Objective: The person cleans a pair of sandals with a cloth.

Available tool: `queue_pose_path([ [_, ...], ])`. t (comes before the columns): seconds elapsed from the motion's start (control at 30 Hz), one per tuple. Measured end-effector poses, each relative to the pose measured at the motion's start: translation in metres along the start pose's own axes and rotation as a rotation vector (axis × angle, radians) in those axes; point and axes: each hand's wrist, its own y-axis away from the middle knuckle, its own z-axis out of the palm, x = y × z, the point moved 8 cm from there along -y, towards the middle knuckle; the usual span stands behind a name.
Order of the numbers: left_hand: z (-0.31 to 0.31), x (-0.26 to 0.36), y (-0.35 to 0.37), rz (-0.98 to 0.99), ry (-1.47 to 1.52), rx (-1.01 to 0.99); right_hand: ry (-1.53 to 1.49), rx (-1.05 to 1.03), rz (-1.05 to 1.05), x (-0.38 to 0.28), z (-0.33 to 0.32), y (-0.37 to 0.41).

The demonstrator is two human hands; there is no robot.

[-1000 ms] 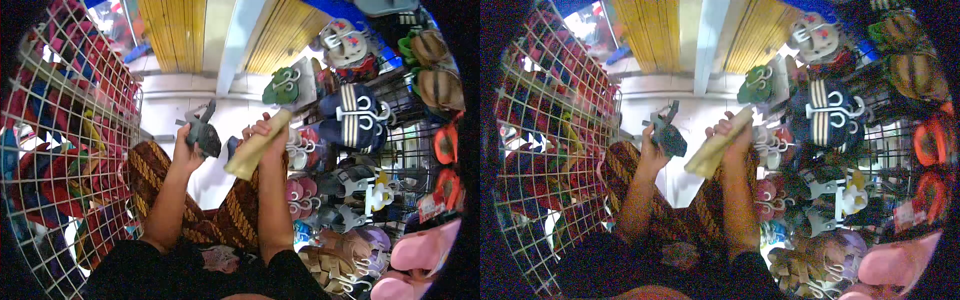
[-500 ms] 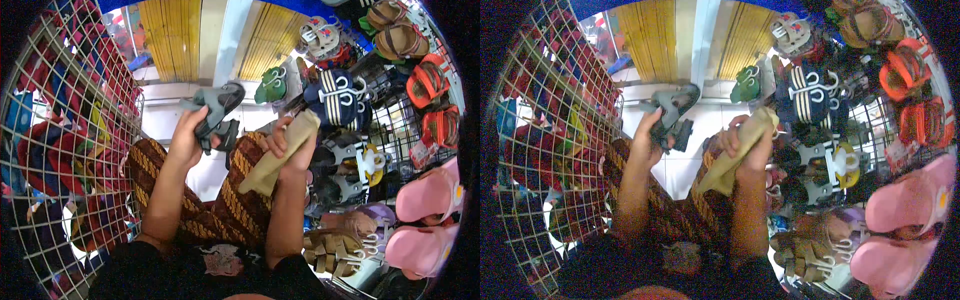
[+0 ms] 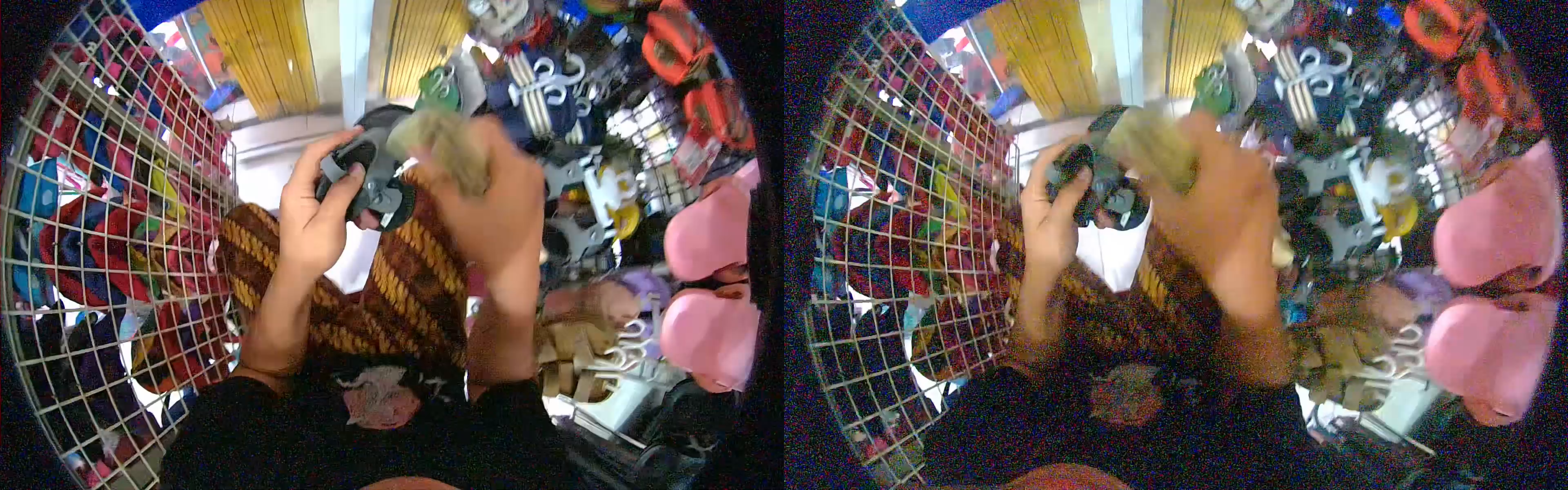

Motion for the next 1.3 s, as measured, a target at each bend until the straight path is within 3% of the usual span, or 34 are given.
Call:
queue_pose_path([
  [0.03, -0.004, -0.017, 0.010, -0.044, 0.027, -0.044, -0.084, 0.111, 0.093, 0.022, 0.002, 0.000],
  [0.1, -0.012, -0.054, 0.025, -0.173, -0.115, -0.011, -0.506, 0.081, 0.271, 0.069, 0.030, 0.014],
  [0.2, -0.022, -0.122, 0.045, -0.235, -0.258, -0.148, -0.215, -0.383, 0.310, 0.072, 0.074, 0.064],
  [0.23, -0.021, -0.144, 0.055, -0.336, -0.173, -0.195, -0.098, -0.335, 0.378, 0.088, 0.077, 0.072],
  [0.3, -0.016, -0.161, 0.069, -0.286, -0.251, -0.264, 0.162, -0.220, 0.520, 0.129, 0.080, 0.087],
  [0.33, -0.011, -0.165, 0.073, -0.259, -0.288, -0.309, 0.178, -0.271, 0.567, 0.138, 0.074, 0.093],
  [0.43, 0.005, -0.151, 0.071, 0.093, -0.654, -0.429, -0.165, -0.311, 0.586, 0.130, 0.068, 0.119],
  [0.47, 0.005, -0.153, 0.070, 0.078, -0.736, -0.437, -0.390, -0.241, 0.584, 0.137, 0.080, 0.135],
  [0.57, 0.009, -0.151, 0.071, -0.039, -0.834, -0.477, 0.016, -0.315, 0.666, 0.148, 0.081, 0.159],
  [0.6, 0.011, -0.150, 0.070, -0.009, -0.826, -0.475, -0.091, -0.277, 0.711, 0.146, 0.078, 0.160],
  [0.7, 0.012, -0.153, 0.070, -0.066, -0.908, -0.574, -0.025, -0.127, 0.508, 0.123, 0.064, 0.168],
  [0.73, 0.012, -0.156, 0.072, -0.104, -0.897, -0.602, -0.026, -0.256, 0.592, 0.117, 0.072, 0.167],
  [0.83, 0.012, -0.157, 0.073, -0.092, -0.792, -0.560, 0.155, -0.179, 0.773, 0.155, 0.074, 0.177],
  [0.87, 0.014, -0.156, 0.072, -0.045, -0.826, -0.563, 0.039, -0.116, 0.729, 0.159, 0.071, 0.178],
  [0.97, 0.012, -0.154, 0.068, -0.022, -0.721, -0.522, -0.004, -0.298, 0.548, 0.132, 0.076, 0.173],
  [1.1, 0.004, -0.163, 0.066, -0.090, -0.679, -0.451, 0.263, -0.140, 0.646, 0.168, 0.078, 0.181],
  [1.13, 0.002, -0.168, 0.064, -0.100, -0.650, -0.420, 0.256, -0.058, 0.492, 0.154, 0.070, 0.176],
  [1.23, -0.005, -0.180, 0.062, -0.152, -0.580, -0.373, 0.135, -0.264, 0.367, 0.126, 0.081, 0.174],
  [1.3, -0.007, -0.183, 0.062, -0.178, -0.545, -0.368, 0.116, -0.175, 0.454, 0.144, 0.084, 0.173],
])
